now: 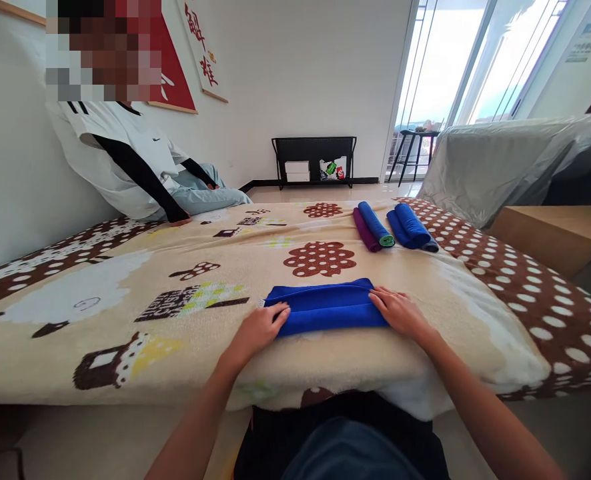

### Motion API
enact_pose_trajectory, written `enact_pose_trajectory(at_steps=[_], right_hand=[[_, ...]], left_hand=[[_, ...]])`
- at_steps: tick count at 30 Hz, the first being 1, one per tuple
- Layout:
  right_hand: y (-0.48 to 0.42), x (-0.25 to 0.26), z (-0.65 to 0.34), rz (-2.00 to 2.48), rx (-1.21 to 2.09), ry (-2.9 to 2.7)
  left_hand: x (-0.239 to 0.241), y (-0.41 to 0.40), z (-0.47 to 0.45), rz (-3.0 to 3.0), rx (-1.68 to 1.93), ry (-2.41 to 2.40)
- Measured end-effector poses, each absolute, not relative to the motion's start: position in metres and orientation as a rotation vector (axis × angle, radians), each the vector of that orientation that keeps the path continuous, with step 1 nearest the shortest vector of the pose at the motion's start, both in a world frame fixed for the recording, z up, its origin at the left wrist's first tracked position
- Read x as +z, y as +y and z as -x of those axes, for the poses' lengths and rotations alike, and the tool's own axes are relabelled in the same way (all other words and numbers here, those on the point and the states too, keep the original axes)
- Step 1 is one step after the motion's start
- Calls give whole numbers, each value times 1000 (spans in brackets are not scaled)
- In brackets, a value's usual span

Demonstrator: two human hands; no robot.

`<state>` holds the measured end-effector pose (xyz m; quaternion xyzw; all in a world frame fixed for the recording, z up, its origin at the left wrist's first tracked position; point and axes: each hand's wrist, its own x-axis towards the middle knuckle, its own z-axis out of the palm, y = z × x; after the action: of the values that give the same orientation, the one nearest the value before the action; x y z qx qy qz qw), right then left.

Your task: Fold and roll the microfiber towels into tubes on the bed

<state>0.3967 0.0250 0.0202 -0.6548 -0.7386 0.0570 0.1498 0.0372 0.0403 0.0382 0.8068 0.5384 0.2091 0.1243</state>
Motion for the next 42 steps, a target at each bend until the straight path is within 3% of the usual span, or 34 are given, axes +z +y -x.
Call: enact_pose_trajectory(at_steps=[5, 11, 21, 29, 35, 39, 42], right_hand=[[54, 19, -408, 2032, 66, -1915], [101, 16, -383, 2046, 137, -1935], [94, 27, -384, 2001, 28, -1915], [82, 35, -317, 1438, 419, -2549], [82, 22, -362, 1631, 459, -2485], [62, 17, -424, 1811, 339, -2295], [29, 14, -433, 1897, 211, -2113]], left_hand=[[32, 81, -11, -2238, 854, 1781], [21, 134, -18, -2288, 741, 1722], [30, 130, -22, -2308, 812, 1845], [37, 91, -94, -2594, 278, 1269], [28, 100, -64, -2489, 101, 1496], [38, 82, -17, -2384, 228, 1861], [37, 40, -8, -2457, 617, 2079]])
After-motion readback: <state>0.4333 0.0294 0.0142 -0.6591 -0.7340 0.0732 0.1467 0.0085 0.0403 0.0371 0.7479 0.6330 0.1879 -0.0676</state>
